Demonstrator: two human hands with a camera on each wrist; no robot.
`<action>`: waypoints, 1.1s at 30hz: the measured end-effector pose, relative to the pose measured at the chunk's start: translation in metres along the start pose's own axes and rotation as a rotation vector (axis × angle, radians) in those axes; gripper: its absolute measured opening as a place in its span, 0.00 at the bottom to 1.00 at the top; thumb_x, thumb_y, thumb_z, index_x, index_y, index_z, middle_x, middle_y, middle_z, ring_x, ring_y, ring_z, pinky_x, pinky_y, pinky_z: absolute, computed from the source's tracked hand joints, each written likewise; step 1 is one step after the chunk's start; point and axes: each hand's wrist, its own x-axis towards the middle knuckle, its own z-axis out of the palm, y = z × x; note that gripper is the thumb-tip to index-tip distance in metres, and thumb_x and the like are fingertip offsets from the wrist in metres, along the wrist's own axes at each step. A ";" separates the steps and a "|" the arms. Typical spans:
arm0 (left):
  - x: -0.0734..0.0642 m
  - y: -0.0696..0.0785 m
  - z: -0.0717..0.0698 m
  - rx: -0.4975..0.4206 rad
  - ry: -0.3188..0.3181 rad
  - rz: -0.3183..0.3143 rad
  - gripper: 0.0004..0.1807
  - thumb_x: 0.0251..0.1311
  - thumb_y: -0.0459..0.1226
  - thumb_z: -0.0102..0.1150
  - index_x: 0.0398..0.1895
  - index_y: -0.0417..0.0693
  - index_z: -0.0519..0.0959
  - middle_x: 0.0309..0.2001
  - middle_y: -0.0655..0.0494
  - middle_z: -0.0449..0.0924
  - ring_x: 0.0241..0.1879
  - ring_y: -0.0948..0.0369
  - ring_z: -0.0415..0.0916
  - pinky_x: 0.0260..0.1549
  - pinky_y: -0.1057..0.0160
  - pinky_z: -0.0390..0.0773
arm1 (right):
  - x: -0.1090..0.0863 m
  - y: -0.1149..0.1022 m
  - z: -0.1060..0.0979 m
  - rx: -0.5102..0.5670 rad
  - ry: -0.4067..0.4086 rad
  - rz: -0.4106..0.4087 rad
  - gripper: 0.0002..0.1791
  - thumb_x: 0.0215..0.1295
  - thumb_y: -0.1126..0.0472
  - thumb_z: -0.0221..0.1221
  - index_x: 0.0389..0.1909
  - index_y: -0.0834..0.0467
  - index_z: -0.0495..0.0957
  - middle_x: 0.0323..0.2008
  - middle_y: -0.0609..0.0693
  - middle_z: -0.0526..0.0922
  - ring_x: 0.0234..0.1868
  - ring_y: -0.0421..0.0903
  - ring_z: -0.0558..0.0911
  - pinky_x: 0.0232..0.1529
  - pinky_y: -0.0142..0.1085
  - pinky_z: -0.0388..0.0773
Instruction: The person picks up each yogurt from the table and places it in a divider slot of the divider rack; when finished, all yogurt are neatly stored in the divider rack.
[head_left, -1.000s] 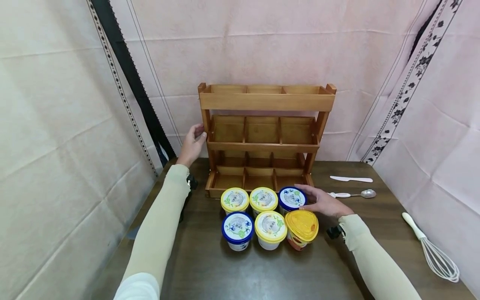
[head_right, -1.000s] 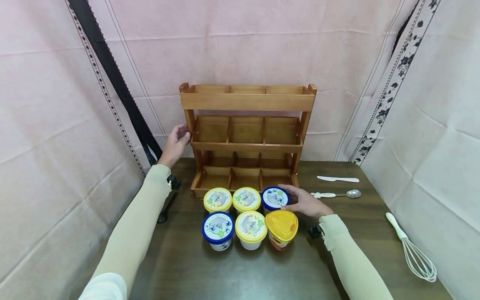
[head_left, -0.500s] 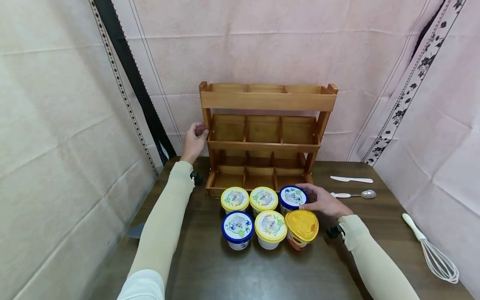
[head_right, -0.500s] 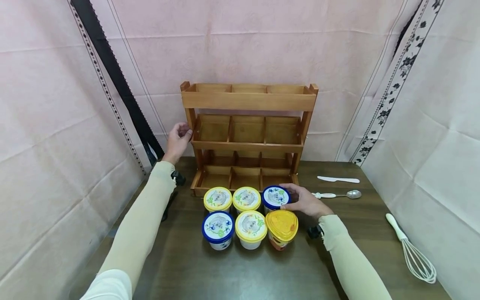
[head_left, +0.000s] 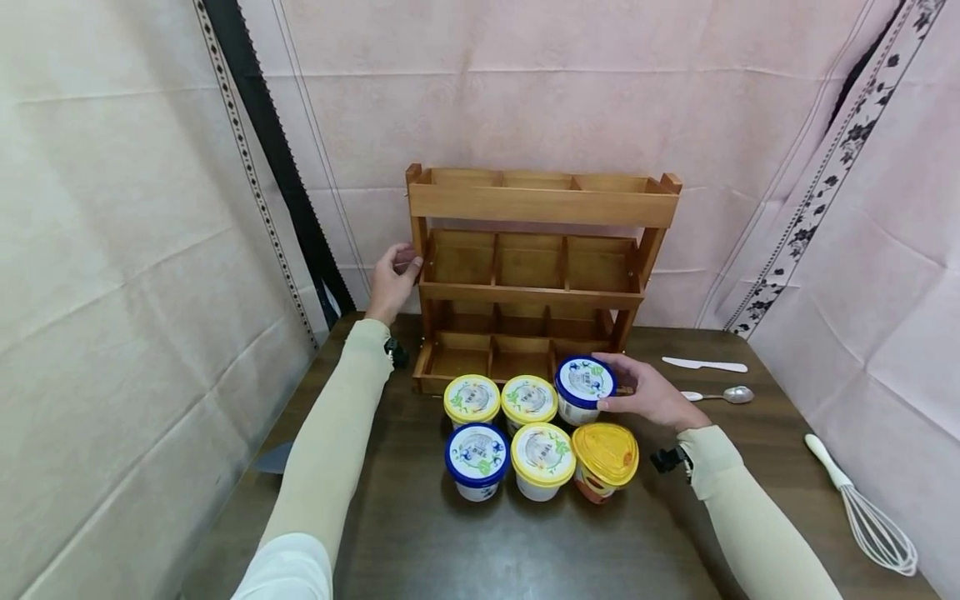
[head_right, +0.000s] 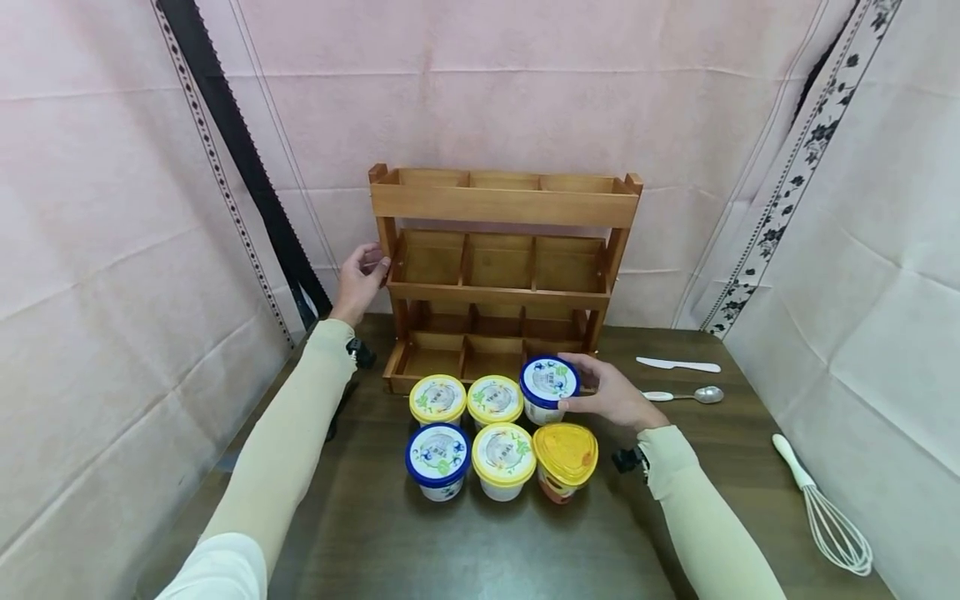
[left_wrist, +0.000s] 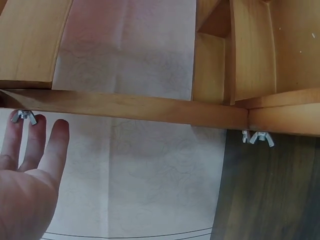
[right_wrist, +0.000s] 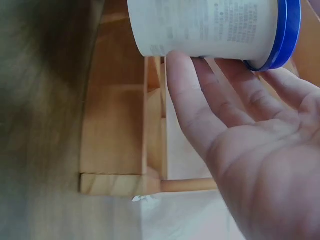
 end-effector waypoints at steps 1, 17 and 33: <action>0.001 0.000 0.000 -0.001 -0.001 0.002 0.20 0.77 0.43 0.61 0.67 0.49 0.77 0.62 0.46 0.81 0.61 0.51 0.79 0.60 0.51 0.81 | 0.000 -0.002 0.000 0.006 0.005 -0.003 0.45 0.65 0.57 0.74 0.80 0.55 0.64 0.69 0.60 0.76 0.63 0.54 0.79 0.61 0.40 0.80; 0.006 -0.011 0.002 -0.027 0.009 0.030 0.21 0.76 0.44 0.62 0.68 0.50 0.78 0.61 0.46 0.81 0.58 0.53 0.77 0.58 0.55 0.78 | 0.007 -0.037 -0.022 0.035 0.147 -0.009 0.46 0.68 0.54 0.73 0.82 0.50 0.61 0.72 0.57 0.74 0.64 0.50 0.80 0.57 0.28 0.81; 0.003 -0.009 0.007 -0.002 0.025 0.034 0.20 0.77 0.44 0.60 0.67 0.51 0.77 0.59 0.47 0.81 0.57 0.54 0.78 0.59 0.53 0.78 | 0.027 -0.034 -0.033 0.014 0.247 0.069 0.48 0.66 0.47 0.74 0.82 0.45 0.61 0.76 0.55 0.70 0.73 0.59 0.74 0.70 0.58 0.76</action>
